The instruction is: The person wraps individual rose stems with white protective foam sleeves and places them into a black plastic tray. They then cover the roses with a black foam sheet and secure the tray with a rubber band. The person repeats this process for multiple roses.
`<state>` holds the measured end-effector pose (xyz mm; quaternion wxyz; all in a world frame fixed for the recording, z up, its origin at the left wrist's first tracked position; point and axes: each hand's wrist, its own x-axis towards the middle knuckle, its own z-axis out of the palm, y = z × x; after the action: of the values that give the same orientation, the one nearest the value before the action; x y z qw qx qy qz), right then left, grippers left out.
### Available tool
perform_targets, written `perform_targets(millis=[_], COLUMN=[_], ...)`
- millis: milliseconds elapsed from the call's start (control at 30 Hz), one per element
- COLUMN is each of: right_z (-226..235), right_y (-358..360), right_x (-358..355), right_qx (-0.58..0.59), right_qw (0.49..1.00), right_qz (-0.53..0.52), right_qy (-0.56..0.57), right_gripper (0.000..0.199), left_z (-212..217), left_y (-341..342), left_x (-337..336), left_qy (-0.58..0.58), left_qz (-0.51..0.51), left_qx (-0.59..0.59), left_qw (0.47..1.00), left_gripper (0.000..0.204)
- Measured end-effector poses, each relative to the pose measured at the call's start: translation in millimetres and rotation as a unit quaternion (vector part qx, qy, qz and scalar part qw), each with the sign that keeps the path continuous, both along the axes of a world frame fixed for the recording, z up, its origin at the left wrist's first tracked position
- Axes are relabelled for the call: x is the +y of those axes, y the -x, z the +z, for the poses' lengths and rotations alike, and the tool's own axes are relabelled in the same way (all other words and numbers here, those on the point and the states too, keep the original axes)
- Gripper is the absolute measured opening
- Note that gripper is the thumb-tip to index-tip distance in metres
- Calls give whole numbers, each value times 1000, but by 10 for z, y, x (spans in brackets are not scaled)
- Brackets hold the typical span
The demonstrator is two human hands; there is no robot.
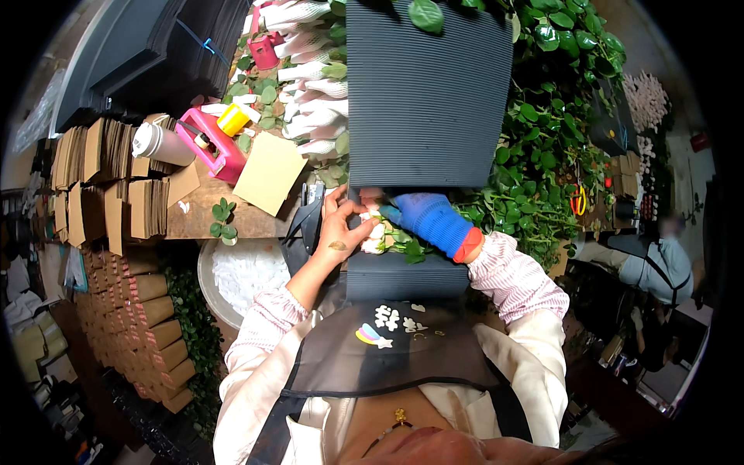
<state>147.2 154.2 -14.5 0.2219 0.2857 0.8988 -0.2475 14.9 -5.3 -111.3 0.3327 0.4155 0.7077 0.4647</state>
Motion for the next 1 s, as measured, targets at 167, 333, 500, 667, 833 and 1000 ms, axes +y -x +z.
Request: perform_targets(millis=[167, 333, 500, 667, 833, 1000], right_z=[285, 216, -284, 64, -44, -273], right_y=[109, 71, -121, -205, -91, -206], right_x=[9, -63, -49, -121, -79, -141], right_qx=[-60, -25, 31, 103, 19, 121], right_qw=[996, 998, 992, 989, 999, 984], right_qz=[-4, 45, 94, 38, 2, 11], right_qy=[61, -23, -84, -100, -45, -134], right_gripper=[56, 39, 23, 28, 27, 23], left_z=[-76, -8, 38, -8, 133, 227], left_y=[37, 110, 99, 29, 5, -19], left_x=[13, 134, 282, 205, 155, 212], left_qy=[-15, 56, 55, 17, 36, -60], left_qz=[-13, -35, 19, 55, 65, 1], left_qx=[23, -23, -28, 25, 27, 165], left_qw=[1000, 998, 998, 998, 997, 984], left_gripper=[60, 68, 43, 32, 47, 50])
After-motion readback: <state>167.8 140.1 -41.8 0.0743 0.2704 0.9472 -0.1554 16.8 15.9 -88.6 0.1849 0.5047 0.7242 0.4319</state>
